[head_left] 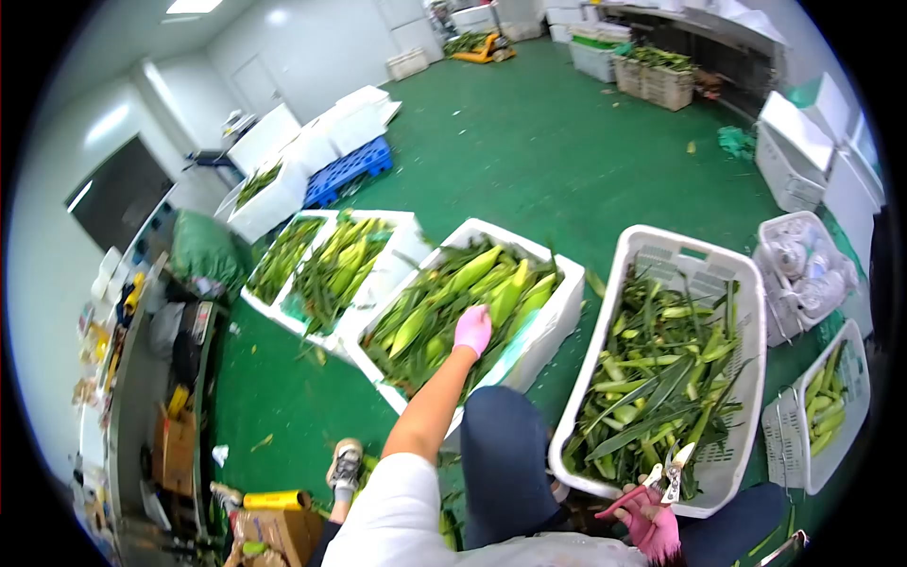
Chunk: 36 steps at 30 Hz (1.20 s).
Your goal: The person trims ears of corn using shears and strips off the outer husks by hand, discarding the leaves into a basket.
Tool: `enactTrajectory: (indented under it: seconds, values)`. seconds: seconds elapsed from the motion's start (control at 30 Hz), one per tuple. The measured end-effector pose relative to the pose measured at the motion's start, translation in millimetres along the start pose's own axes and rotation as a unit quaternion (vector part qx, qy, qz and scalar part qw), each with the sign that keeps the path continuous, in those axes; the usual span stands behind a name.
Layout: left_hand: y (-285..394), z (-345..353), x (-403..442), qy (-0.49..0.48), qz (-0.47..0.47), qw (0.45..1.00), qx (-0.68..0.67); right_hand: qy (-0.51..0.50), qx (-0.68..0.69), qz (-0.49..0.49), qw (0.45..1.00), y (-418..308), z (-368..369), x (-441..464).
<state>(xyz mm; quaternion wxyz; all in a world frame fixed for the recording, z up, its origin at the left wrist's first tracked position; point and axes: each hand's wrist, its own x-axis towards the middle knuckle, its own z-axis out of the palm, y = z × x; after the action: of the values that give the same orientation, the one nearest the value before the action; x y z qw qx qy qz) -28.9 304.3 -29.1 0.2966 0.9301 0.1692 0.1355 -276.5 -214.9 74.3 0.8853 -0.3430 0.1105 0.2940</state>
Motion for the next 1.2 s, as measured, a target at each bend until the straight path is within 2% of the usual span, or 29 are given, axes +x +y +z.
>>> enactTrajectory:
  seconds: [0.03, 0.07, 0.1, 0.17, 0.2, 0.23, 0.27, 0.33, 0.43, 0.47, 0.5, 0.53, 0.57, 0.6, 0.63, 0.67, 0.7, 0.73, 0.77, 0.87, 0.9, 0.97, 1.07, 1.1, 1.17, 1.2]
  values:
    - [-3.3, 17.1, 21.5, -0.056, -0.072, 0.99, 0.11, -0.017, 0.0, -0.018, 1.0, -4.7, -0.9, -1.5]
    - [-4.3, 29.4, 34.1, -0.105, -0.145, 0.979, 0.103, -0.061, -0.123, -0.004, 0.991, -11.1, -3.1, -3.7]
    - [-4.5, 35.8, 41.1, -0.155, -0.218, 0.959, 0.097, -0.059, -0.095, -0.005, 0.994, -18.7, 4.5, -10.0]
    - [2.6, 19.4, 44.7, -0.192, -0.184, 0.962, 0.057, 0.071, -0.114, -0.072, 0.988, -6.4, -2.9, -20.2]
    - [13.6, 8.0, 40.0, -0.24, -0.155, 0.957, 0.054, 0.065, -0.025, -0.053, 0.996, -4.6, -19.2, -23.2]
    - [16.5, 9.2, 35.0, -0.242, -0.136, 0.958, 0.078, 0.053, 0.069, -0.033, 0.996, -5.7, -34.8, -20.5]
    - [16.1, 7.7, 27.8, -0.219, -0.118, 0.967, 0.059, 0.045, 0.043, -0.039, 0.997, 2.5, -47.7, -12.0]
    - [45.1, -4.9, 8.5, -0.161, -0.076, 0.984, -0.013, 0.072, -0.013, -0.041, 0.996, -12.8, -27.9, -4.0]
    - [102.1, -17.0, -15.5, -0.042, 0.097, 0.994, -0.02, 0.072, -0.197, -0.035, 0.977, -51.8, 4.3, 19.7]
    - [141.2, -33.9, -31.2, -0.086, 0.095, 0.99, -0.059, 0.066, -0.193, -0.045, 0.978, -57.5, 2.9, 28.9]
    - [188.3, -53.9, -55.9, -0.133, 0.091, 0.982, -0.099, 0.041, -0.244, -0.091, 0.965, -64.5, 0.0, 42.4]
    - [220.8, -61.5, -76.7, -0.147, 0.139, 0.972, -0.117, 0.019, -0.292, -0.141, 0.946, -71.3, -3.0, 56.0]
    - [245.2, -64.7, -95.1, -0.181, 0.139, 0.965, -0.132, 0.003, -0.336, -0.191, 0.922, -78.3, -6.0, 69.7]
    - [263.7, -63.8, -112.2, -0.19, 0.169, 0.961, -0.107, 0.053, -0.431, -0.139, 0.89, -97.6, 3.2, 69.5]
    - [280.3, -61.1, -128.4, -0.2, 0.2, 0.956, -0.082, 0.057, -0.494, -0.147, 0.855, -110.2, 2.8, 76.7]
    - [298.6, -59.9, -144.6, -0.201, 0.24, 0.947, -0.073, 0.057, -0.519, -0.201, 0.829, -118.8, 0.9, 81.0]
    - [311.0, -54.5, -157.9, -0.202, 0.279, 0.936, -0.065, 0.069, -0.574, -0.233, 0.782, -128.1, -1.2, 83.1]
    - [312.2, -42.5, -170.1, -0.143, 0.346, 0.927, 0.008, 0.072, -0.601, -0.219, 0.765, -139.4, -0.5, 81.3]
    - [317.3, -37.7, -184.3, -0.167, 0.327, 0.929, 0.048, 0.074, -0.628, -0.204, 0.747, -150.3, -3.5, 78.6]
    - [315.5, -19.0, -202.9, -0.185, 0.335, 0.923, 0.044, 0.043, -0.692, -0.215, 0.688, -162.3, -40.6, 84.3]
    - [317.2, -14.9, -206.0, -0.194, 0.339, 0.92, 0.033, 0.035, -0.704, -0.259, 0.66, -162.3, -45.6, 82.8]
    - [312.3, -5.9, -207.9, -0.223, 0.332, 0.916, 0.024, 0.009, -0.632, -0.162, 0.758, -163.7, -50.9, 76.8]
    - [302.7, 12.1, -201.7, -0.294, 0.294, 0.909, 0.003, 0.077, -0.607, 0.013, 0.791, -166.3, -32.9, 59.4]
    - [293.8, 17.9, -202.5, -0.345, 0.235, 0.903, -0.099, 0.08, -0.566, -0.016, 0.82, -151.7, -48.0, 66.7]
    - [272.7, 34.1, -202.2, -0.426, 0.108, 0.848, -0.297, 0.086, -0.478, -0.075, 0.871, -111.0, -91.6, 88.3]
    - [278.5, 29.6, -208.5, -0.43, 0.049, 0.838, -0.333, 0.09, -0.388, -0.047, 0.916, -113.6, -86.1, 86.6]
